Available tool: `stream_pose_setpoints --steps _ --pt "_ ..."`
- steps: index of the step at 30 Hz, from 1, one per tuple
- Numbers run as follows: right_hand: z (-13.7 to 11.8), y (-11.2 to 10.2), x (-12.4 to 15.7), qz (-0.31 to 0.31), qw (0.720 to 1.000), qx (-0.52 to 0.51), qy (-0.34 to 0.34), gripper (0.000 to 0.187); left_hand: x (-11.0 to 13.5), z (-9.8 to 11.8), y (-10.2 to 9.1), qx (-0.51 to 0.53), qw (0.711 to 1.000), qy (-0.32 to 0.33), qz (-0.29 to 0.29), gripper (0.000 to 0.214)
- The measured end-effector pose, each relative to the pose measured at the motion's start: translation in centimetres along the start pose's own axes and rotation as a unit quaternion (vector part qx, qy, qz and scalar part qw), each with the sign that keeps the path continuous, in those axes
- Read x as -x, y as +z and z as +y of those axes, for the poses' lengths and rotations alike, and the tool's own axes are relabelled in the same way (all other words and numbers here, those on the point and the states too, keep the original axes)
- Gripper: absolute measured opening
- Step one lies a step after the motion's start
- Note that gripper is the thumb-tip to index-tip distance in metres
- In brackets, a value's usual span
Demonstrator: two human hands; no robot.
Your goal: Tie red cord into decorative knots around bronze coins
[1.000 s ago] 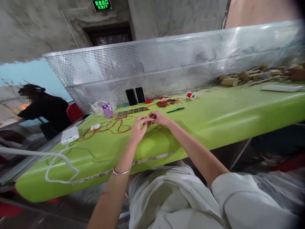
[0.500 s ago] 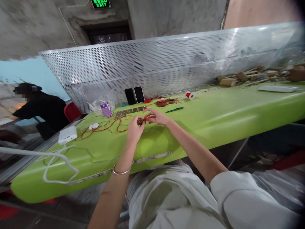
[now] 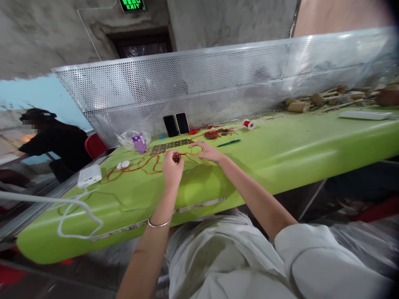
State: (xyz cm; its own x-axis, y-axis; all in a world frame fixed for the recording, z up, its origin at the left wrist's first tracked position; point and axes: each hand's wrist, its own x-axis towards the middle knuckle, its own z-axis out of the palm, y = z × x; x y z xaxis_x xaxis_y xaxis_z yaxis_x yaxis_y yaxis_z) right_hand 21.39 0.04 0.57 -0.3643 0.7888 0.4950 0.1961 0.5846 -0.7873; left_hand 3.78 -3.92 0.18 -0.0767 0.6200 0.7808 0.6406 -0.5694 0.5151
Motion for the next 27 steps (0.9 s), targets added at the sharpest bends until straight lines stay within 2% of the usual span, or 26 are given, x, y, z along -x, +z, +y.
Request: stream_pose_setpoints --steps 2,7,12,19,24,27 --pt "-0.4 0.0 0.2 0.0 1.0 -0.006 0.009 0.043 0.0 -0.1 0.1 -0.003 1.0 0.0 -0.001 0.008" --pt "-0.2 0.8 -0.3 -0.048 0.997 -0.022 0.061 0.019 0.0 -0.2 0.1 -0.009 1.0 0.011 -0.017 0.005" --pt "0.5 1.3 -0.6 -0.091 0.99 -0.039 0.105 0.025 0.1 0.4 0.0 -0.018 0.998 0.045 -0.048 0.009" --pt "1.2 1.2 -0.9 -0.056 0.99 -0.064 0.115 0.032 0.3 0.8 0.1 -0.042 0.992 0.091 -0.074 0.016" --pt "1.3 1.2 -0.9 -0.039 0.992 -0.051 0.104 0.015 0.4 0.8 0.2 -0.047 0.988 0.115 -0.096 0.016" --pt "1.3 1.1 -0.9 -0.03 0.995 -0.045 0.085 0.014 0.5 0.9 0.1 -0.035 0.986 0.121 -0.106 0.012"
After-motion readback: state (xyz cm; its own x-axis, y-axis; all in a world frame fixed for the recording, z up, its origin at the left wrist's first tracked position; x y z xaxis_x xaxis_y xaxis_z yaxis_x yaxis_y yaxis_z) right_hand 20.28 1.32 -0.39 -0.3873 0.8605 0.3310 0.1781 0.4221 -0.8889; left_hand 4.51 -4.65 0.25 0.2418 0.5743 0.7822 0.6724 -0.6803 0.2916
